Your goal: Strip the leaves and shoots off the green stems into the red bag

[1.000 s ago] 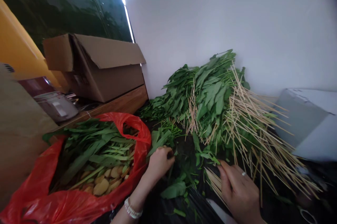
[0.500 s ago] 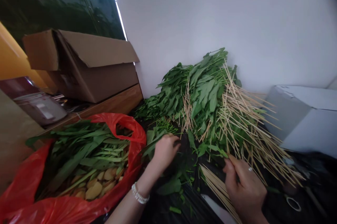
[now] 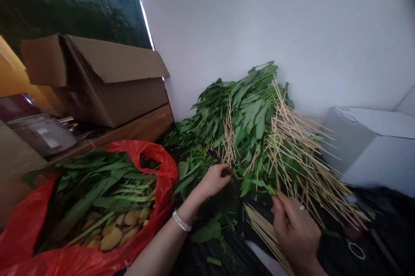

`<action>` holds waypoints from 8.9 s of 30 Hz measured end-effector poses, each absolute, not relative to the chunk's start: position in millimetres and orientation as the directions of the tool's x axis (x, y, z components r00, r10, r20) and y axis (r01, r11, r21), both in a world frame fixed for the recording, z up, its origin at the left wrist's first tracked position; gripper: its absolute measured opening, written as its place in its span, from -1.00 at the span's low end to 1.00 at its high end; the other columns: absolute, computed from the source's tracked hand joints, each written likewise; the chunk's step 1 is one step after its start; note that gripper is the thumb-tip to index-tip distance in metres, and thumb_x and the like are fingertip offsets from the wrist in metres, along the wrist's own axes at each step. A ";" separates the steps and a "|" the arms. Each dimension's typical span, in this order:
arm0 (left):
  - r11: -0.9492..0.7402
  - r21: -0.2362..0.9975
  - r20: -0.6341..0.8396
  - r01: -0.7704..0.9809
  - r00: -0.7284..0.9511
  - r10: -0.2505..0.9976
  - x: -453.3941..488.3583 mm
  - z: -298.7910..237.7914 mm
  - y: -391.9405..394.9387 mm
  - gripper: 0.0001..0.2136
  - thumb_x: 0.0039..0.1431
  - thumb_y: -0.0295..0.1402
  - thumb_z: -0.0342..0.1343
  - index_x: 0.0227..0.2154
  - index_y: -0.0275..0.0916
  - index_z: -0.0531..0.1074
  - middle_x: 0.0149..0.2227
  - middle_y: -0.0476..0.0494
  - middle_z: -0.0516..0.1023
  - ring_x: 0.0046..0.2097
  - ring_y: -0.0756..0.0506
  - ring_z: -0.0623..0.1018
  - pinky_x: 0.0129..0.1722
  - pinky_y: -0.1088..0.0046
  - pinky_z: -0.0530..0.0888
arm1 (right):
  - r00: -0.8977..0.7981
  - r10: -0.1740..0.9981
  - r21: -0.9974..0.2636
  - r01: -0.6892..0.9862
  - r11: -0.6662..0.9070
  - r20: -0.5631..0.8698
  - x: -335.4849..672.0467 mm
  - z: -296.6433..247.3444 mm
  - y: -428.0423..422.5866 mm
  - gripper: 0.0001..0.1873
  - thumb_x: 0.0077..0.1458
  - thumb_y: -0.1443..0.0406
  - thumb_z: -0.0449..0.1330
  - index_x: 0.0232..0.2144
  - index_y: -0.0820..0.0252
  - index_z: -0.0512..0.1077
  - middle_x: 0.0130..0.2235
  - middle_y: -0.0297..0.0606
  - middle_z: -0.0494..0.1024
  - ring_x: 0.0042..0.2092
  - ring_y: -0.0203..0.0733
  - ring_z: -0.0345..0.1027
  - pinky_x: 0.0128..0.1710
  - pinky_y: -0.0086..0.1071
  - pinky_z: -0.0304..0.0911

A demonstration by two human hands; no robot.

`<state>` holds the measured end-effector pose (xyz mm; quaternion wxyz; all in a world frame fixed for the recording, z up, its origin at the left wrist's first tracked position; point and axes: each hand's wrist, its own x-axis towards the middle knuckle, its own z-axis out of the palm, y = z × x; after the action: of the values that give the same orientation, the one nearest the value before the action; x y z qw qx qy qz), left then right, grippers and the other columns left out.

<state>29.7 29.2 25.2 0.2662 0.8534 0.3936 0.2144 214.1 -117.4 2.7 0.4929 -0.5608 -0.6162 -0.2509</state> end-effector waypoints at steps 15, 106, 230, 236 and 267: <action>-0.035 0.970 -0.071 0.241 0.417 0.906 -25.9 51.2 34.1 -0.74 -0.15 -0.23 0.26 -0.46 -0.34 0.45 -0.57 0.06 0.38 -0.56 0.10 0.30 -0.53 0.58 0.21 | 0.067 0.462 -0.197 0.951 0.238 0.884 215.5 0.8 -118.5 -0.81 0.26 0.29 0.07 -0.17 0.21 0.45 -0.49 -0.32 0.54 -0.46 -0.26 0.41 -0.39 -0.41 0.20; -0.390 0.656 0.227 0.646 0.324 0.919 -49.6 85.1 58.6 -0.80 0.07 -0.30 0.16 -0.28 -0.27 0.56 -0.42 -0.09 0.53 -0.32 -0.10 0.48 -0.28 0.46 0.37 | -0.031 0.675 -0.224 0.931 0.287 0.737 198.1 -10.9 -109.7 -0.81 0.23 0.40 0.03 -0.21 0.25 0.44 -0.36 -0.22 0.51 -0.22 -0.13 0.34 -0.19 -0.25 0.13; 0.530 0.837 -0.365 -0.137 0.581 0.727 -40.9 52.7 -23.1 -0.69 -0.13 -0.40 0.34 -0.28 -0.26 0.43 -0.44 0.01 0.43 -0.62 0.18 0.19 -0.70 0.71 0.07 | 0.071 0.626 -0.296 0.918 0.263 0.776 205.2 -2.9 -109.3 -0.85 0.23 0.39 0.06 -0.25 0.23 0.45 -0.38 -0.22 0.55 -0.26 -0.13 0.38 -0.18 -0.25 0.21; 0.517 0.846 -0.517 0.132 0.441 0.734 -39.8 -2.9 -17.1 -0.62 -0.23 -0.36 0.35 -0.26 -0.35 0.49 -0.43 -0.09 0.51 -0.62 0.12 0.27 -0.67 0.61 0.15 | 0.071 0.629 -0.299 0.917 0.265 0.774 205.0 -2.5 -109.3 -0.83 0.24 0.38 0.05 -0.25 0.24 0.45 -0.38 -0.21 0.55 -0.26 -0.14 0.39 -0.17 -0.25 0.20; -0.382 0.666 -0.002 0.640 0.514 0.858 81.9 -20.5 34.2 -0.70 -0.07 -0.39 0.21 -0.20 -0.26 0.50 -0.22 -0.19 0.60 -0.15 -0.20 0.55 -0.11 0.34 0.42 | 0.083 0.590 -0.279 0.927 0.249 0.803 216.7 -6.7 -104.4 -0.85 0.22 0.38 0.07 -0.22 0.24 0.45 -0.35 -0.21 0.56 -0.29 -0.15 0.38 -0.18 -0.27 0.22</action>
<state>81.9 34.2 -20.5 0.3107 0.8125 0.4611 0.1750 216.7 -104.4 -6.7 0.4489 -0.5833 -0.6504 -0.1878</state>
